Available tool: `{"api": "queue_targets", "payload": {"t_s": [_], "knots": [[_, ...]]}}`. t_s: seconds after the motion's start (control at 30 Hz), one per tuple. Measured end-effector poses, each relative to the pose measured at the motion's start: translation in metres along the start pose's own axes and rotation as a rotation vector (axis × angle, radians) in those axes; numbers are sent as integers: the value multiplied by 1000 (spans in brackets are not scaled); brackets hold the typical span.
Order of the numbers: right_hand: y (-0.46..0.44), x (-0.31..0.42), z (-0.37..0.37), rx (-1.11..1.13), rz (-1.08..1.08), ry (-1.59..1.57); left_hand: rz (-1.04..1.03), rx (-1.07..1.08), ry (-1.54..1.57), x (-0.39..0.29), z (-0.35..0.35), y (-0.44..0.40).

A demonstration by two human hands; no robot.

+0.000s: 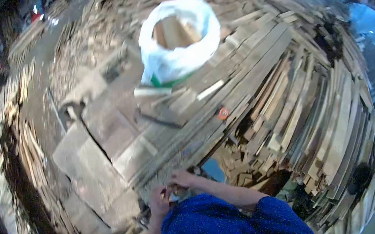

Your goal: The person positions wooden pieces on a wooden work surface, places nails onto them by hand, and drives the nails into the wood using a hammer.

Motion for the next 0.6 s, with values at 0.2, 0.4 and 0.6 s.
{"api": "queue_targets", "payload": {"t_s": [0.2, 0.4, 0.6], "knots": [[39, 35, 22, -160, 24, 158, 15, 10, -58, 17, -17, 9], [67, 79, 36, -395, 240, 187, 412, -74, 335, 43, -18, 7], [102, 117, 35, -508, 502, 250, 665, -25, 1219, 43, -49, 14]]}}
Point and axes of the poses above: each hand's wrist, its own y-axis away from the middle knuckle, its own z-axis out of the back of the hand, x = y × z, the point moved 9 cm from there along -y, towards the middle knuckle, and after that the axes turned 13 degrees about -z, right-handed, at the moved point
